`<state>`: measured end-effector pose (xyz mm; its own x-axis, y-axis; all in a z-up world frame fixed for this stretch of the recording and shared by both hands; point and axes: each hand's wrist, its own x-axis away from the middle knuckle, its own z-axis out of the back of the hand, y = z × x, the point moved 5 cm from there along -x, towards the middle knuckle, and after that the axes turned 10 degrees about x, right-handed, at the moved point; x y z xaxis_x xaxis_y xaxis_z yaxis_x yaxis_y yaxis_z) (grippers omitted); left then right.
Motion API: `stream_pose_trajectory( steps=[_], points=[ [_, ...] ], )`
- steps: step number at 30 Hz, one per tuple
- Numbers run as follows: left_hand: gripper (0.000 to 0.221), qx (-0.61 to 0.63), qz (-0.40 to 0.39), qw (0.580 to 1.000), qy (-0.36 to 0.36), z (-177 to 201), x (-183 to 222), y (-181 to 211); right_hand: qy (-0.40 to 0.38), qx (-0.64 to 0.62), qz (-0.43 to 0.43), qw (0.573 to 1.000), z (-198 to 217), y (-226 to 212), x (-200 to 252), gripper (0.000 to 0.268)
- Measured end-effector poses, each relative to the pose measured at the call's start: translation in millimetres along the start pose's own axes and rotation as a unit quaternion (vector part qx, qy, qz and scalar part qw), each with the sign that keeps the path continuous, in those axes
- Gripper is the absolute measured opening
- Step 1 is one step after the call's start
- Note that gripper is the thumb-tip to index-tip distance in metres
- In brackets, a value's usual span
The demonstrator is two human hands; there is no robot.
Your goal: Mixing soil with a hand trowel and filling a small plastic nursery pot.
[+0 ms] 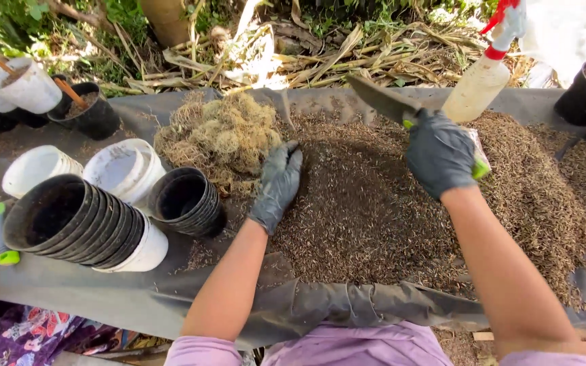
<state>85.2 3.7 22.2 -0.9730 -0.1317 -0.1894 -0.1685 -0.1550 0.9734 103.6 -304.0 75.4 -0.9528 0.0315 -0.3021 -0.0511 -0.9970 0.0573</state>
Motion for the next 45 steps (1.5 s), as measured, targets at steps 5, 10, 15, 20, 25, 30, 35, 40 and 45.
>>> stream_pose_trajectory(
  steps=[5,10,15,20,25,30,35,40,45],
  points=[
    [0.061,-0.104,-0.024,0.994,-0.028,0,14,1,0.006,-0.018,0.090,0.996,-41,-20,-47,0.041],
    [0.060,-0.175,-0.007,0.984,-0.016,3,19,14,-0.061,-0.048,0.124,0.989,-50,-44,-71,0.046],
    [0.055,-0.124,-0.001,0.992,-0.023,4,6,-12,-0.142,-0.056,0.157,0.976,-37,-57,-68,0.046],
    [0.055,-0.039,-0.013,0.998,-0.038,-3,25,43,-0.191,-0.032,0.148,0.970,-3,-48,-42,0.040],
    [0.061,0.017,-0.019,0.996,-0.083,-8,24,42,-0.206,-0.024,0.109,0.972,56,-31,-2,0.040],
    [0.061,0.055,-0.143,0.986,-0.065,7,14,36,0.007,-0.017,0.133,0.991,95,-6,28,0.033],
    [0.064,-0.032,-0.023,0.998,-0.049,12,18,29,0.089,0.152,0.112,0.978,86,22,74,0.027],
    [0.067,-0.080,-0.012,0.995,-0.062,-13,28,5,-0.021,0.313,-0.032,0.949,64,23,124,0.053],
    [0.071,-0.047,-0.027,0.996,-0.071,-30,40,23,0.088,0.361,0.030,0.928,34,-24,138,0.030]
  ],
)
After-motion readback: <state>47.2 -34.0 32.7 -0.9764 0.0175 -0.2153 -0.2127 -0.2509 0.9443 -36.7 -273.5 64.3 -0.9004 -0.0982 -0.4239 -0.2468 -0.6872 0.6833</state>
